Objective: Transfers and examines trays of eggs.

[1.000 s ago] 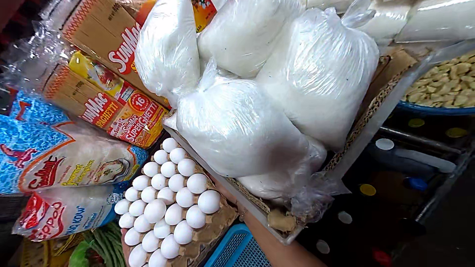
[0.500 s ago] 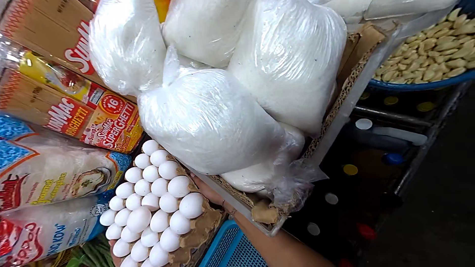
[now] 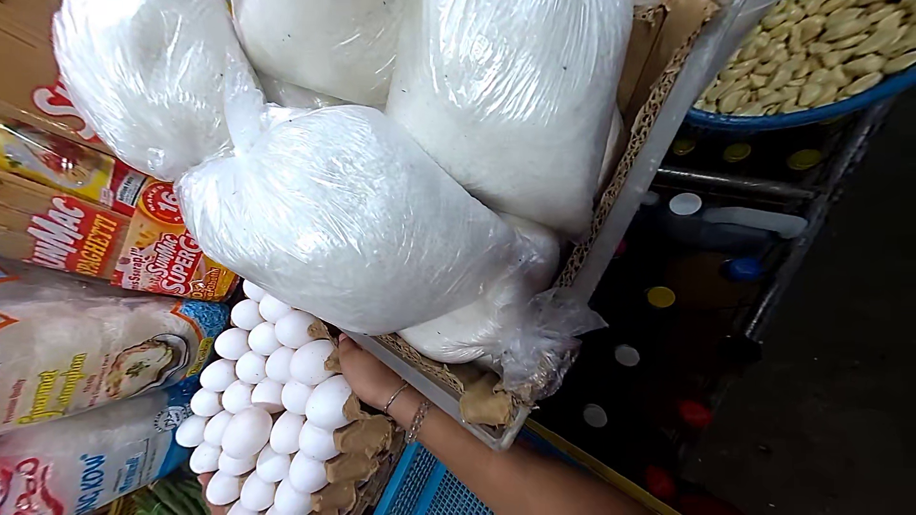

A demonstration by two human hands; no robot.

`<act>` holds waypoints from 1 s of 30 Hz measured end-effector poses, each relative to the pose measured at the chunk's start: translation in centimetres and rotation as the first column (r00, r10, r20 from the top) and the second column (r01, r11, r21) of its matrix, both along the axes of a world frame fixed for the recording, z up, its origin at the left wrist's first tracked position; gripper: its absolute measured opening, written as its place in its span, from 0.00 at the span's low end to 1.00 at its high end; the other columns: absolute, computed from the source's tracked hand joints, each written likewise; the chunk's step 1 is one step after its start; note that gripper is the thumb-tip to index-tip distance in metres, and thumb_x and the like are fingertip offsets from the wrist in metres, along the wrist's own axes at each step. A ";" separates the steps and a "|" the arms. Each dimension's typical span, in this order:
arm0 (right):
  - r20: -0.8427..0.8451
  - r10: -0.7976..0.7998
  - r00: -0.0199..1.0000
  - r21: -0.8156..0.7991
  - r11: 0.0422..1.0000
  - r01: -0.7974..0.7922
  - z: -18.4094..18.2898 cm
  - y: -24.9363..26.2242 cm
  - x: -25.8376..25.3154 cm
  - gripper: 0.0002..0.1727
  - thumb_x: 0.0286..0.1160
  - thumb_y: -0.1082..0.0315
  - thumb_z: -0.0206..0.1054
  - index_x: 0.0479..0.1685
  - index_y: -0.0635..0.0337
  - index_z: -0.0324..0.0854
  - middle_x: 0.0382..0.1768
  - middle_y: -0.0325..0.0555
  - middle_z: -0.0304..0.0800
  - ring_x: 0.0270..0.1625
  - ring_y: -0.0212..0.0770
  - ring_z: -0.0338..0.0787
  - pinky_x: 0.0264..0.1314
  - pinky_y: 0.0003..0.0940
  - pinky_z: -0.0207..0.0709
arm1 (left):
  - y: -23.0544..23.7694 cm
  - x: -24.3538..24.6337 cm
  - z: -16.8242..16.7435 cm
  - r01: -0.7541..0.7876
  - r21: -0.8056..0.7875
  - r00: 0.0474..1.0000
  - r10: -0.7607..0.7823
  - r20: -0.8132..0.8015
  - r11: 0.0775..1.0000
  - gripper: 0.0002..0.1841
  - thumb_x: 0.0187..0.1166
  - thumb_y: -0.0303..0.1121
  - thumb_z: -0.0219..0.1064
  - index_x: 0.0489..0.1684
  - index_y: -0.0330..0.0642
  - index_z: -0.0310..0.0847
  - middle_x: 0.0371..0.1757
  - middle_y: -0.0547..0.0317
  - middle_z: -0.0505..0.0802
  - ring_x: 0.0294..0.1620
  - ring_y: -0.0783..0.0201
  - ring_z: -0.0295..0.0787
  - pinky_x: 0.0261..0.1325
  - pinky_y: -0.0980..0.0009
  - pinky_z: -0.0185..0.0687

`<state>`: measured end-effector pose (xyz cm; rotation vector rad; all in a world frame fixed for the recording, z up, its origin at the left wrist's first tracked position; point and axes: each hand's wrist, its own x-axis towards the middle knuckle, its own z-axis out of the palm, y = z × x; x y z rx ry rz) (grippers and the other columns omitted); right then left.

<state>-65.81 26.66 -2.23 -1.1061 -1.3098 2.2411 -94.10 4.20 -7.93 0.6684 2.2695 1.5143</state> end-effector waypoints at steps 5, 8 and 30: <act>0.008 -0.033 0.999 0.129 0.991 0.032 -0.9 -1.2 -0.6 0.23 0.94 0.72 0.42 0.75 0.80 0.71 0.75 0.73 0.76 0.82 0.55 0.73 0.86 0.43 0.58 | 3.3 8.9 3.6 -0.063 0.037 0.991 0.067 -0.117 0.997 0.18 0.89 0.21 0.34 0.69 0.17 0.57 0.59 0.57 0.83 0.59 0.85 0.77 0.66 0.85 0.70; -0.013 0.063 0.998 0.148 0.987 -0.061 -1.0 -0.8 0.0 0.23 0.94 0.74 0.41 0.79 0.82 0.65 0.80 0.72 0.70 0.86 0.54 0.68 0.88 0.39 0.53 | 2.1 6.4 1.7 0.030 0.169 0.990 -0.005 -0.142 0.985 0.18 0.92 0.23 0.27 0.60 0.24 0.63 0.47 0.68 0.86 0.49 0.91 0.81 0.55 0.89 0.75; -0.012 0.082 0.997 0.276 0.958 -0.075 -0.5 -0.3 -0.6 0.29 0.97 0.59 0.36 0.87 0.68 0.58 0.83 0.63 0.67 0.82 0.46 0.71 0.84 0.38 0.60 | 3.3 5.5 5.4 -0.252 -0.209 0.906 0.307 0.291 0.945 0.26 0.92 0.50 0.53 0.60 0.30 0.80 0.48 0.43 0.90 0.47 0.58 0.89 0.54 0.58 0.85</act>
